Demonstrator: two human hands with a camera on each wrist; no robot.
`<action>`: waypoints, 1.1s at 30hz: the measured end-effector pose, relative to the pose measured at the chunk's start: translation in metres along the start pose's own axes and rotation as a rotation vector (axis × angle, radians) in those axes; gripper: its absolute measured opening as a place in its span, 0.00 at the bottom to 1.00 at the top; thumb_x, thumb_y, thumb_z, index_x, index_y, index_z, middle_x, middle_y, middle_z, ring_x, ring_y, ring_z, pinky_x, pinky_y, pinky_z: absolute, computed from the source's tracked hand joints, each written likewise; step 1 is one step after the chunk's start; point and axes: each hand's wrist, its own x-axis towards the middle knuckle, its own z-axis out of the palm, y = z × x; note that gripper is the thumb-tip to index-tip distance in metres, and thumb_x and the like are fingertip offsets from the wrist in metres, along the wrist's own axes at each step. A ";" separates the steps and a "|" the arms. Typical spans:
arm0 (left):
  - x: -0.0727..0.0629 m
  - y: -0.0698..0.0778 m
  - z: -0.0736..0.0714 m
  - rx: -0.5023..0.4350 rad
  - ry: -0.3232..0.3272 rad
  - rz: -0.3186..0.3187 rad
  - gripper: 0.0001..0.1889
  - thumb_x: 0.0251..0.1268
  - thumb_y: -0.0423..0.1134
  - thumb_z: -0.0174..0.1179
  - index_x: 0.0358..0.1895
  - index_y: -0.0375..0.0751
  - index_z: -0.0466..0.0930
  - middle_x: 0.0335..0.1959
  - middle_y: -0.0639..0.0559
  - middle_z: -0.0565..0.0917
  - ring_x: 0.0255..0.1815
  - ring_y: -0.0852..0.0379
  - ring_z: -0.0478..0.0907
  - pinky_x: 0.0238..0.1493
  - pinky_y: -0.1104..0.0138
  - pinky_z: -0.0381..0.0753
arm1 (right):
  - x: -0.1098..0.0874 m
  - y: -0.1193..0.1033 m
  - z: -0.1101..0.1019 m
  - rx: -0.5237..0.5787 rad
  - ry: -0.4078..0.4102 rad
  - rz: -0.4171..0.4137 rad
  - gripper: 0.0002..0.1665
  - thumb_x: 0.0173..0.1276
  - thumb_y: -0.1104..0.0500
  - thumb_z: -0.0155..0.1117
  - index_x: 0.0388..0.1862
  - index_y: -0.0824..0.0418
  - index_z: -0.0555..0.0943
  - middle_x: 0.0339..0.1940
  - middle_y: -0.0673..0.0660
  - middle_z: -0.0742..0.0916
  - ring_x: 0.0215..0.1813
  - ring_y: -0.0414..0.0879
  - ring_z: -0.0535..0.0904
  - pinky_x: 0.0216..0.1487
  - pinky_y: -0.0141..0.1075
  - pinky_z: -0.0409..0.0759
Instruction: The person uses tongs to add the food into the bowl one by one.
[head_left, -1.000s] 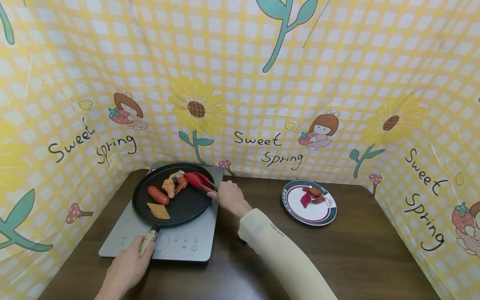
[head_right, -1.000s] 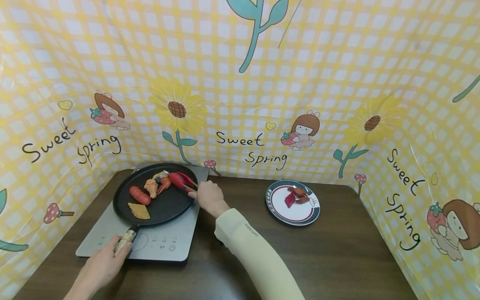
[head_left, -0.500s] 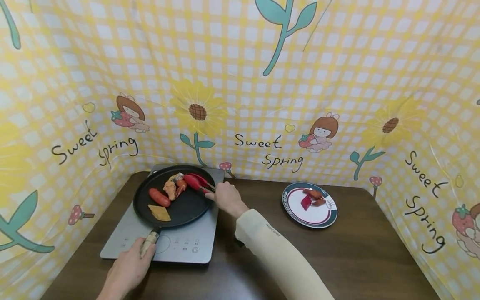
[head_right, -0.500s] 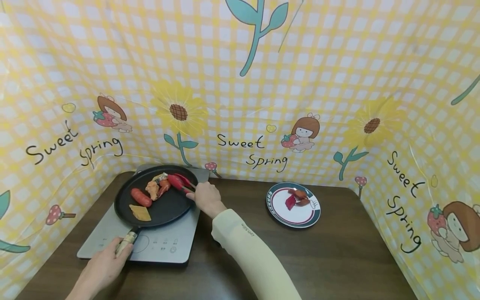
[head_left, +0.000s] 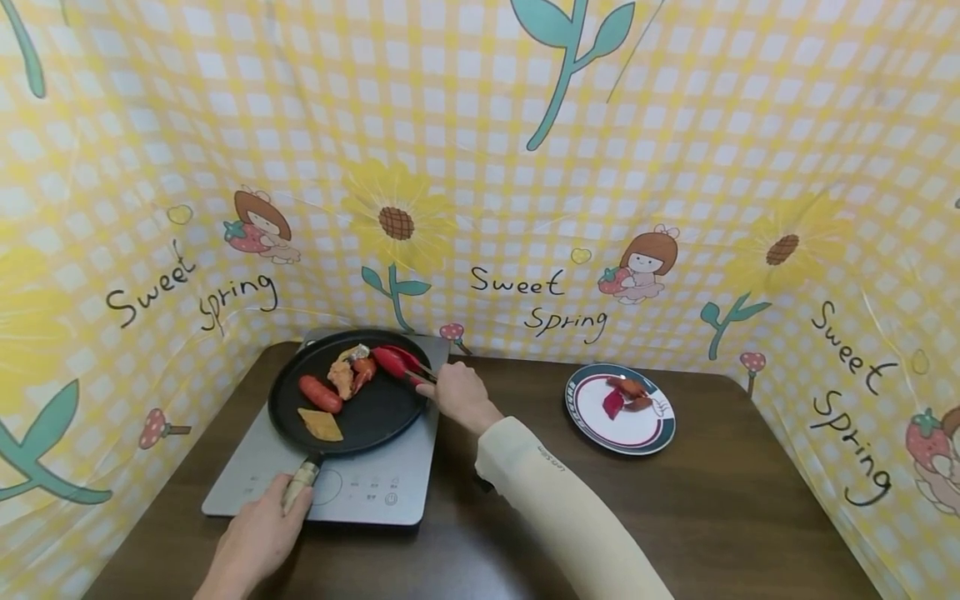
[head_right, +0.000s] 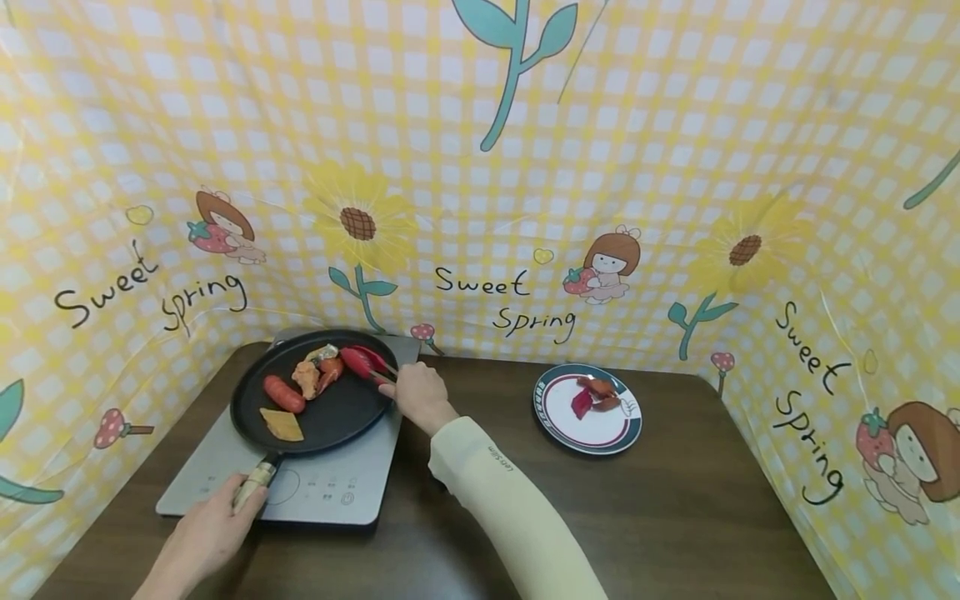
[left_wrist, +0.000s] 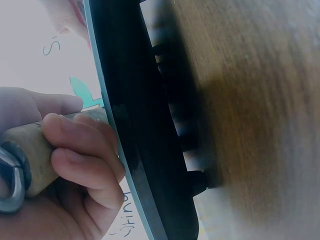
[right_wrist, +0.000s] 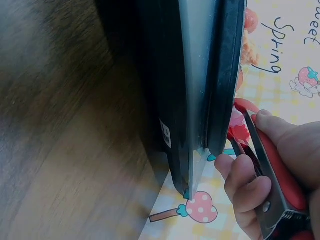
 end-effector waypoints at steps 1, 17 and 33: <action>0.000 0.000 0.000 0.001 0.001 0.003 0.35 0.71 0.61 0.40 0.63 0.30 0.60 0.24 0.47 0.69 0.22 0.51 0.67 0.23 0.61 0.63 | -0.001 0.001 0.000 0.004 -0.001 0.005 0.31 0.62 0.36 0.61 0.13 0.58 0.76 0.16 0.54 0.77 0.15 0.45 0.73 0.14 0.36 0.68; 0.001 0.000 0.000 0.010 0.009 0.005 0.34 0.72 0.61 0.40 0.63 0.30 0.60 0.26 0.46 0.71 0.25 0.50 0.68 0.24 0.60 0.64 | -0.006 0.006 -0.002 0.004 0.003 -0.003 0.29 0.61 0.37 0.63 0.15 0.59 0.76 0.14 0.53 0.75 0.14 0.44 0.71 0.14 0.34 0.68; 0.001 -0.001 -0.001 0.005 0.002 0.004 0.34 0.71 0.61 0.41 0.63 0.31 0.60 0.25 0.46 0.70 0.25 0.50 0.68 0.24 0.60 0.63 | -0.007 0.009 -0.006 0.010 0.013 0.014 0.31 0.59 0.34 0.63 0.16 0.59 0.76 0.13 0.53 0.75 0.14 0.44 0.72 0.14 0.34 0.68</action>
